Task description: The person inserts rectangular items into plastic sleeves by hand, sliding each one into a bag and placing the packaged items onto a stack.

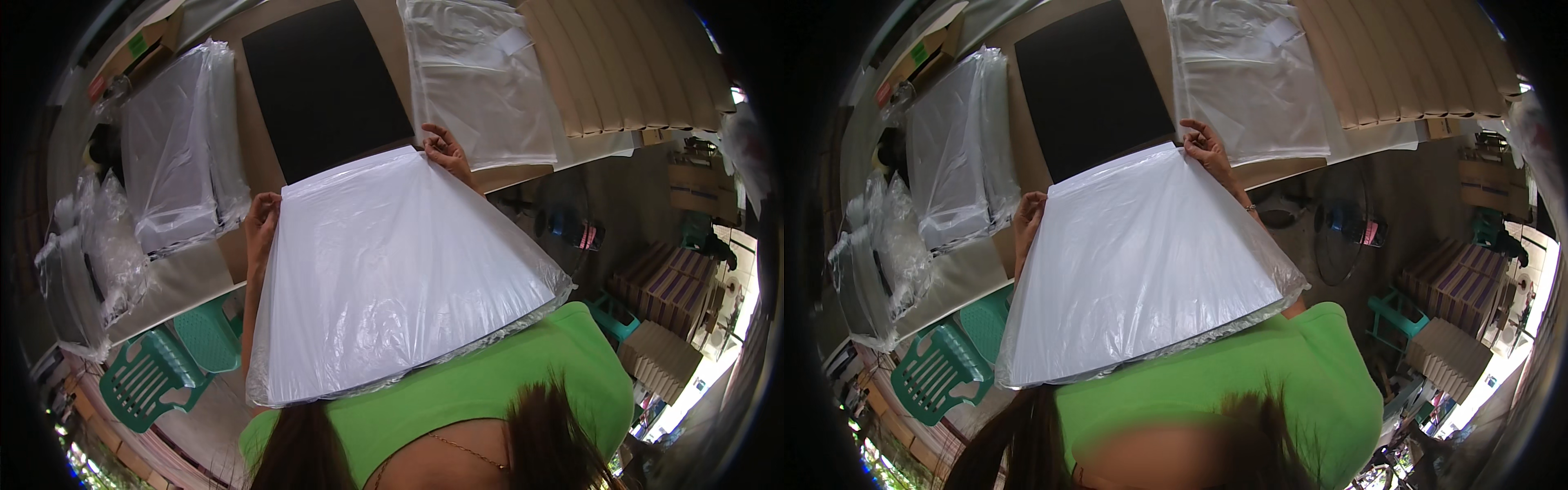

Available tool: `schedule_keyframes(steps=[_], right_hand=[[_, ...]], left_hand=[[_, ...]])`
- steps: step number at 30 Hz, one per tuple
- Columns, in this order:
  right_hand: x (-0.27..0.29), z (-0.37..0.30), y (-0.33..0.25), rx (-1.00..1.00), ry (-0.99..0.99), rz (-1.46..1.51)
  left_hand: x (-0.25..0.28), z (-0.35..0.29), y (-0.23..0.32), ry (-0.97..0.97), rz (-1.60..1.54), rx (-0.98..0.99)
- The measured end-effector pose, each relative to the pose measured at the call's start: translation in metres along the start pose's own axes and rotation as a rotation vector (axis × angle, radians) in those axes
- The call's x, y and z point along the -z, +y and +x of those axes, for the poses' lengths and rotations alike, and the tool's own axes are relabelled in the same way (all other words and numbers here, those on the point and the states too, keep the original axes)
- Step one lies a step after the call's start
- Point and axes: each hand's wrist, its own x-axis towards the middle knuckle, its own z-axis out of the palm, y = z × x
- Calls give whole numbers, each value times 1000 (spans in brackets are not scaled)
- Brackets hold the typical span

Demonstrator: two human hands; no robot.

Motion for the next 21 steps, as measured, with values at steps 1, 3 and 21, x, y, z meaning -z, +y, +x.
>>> schedule_keyframes(steps=[1,3,21], right_hand=[[0,2,2,40,-19,-99],[-6,2,-2,121,-51,-298],[-19,7,1,493,95,-1157]], left_hand=[[1,1,1,7,11,3],[2,2,1,14,2,-1],[-22,7,19,196,629,-358]])
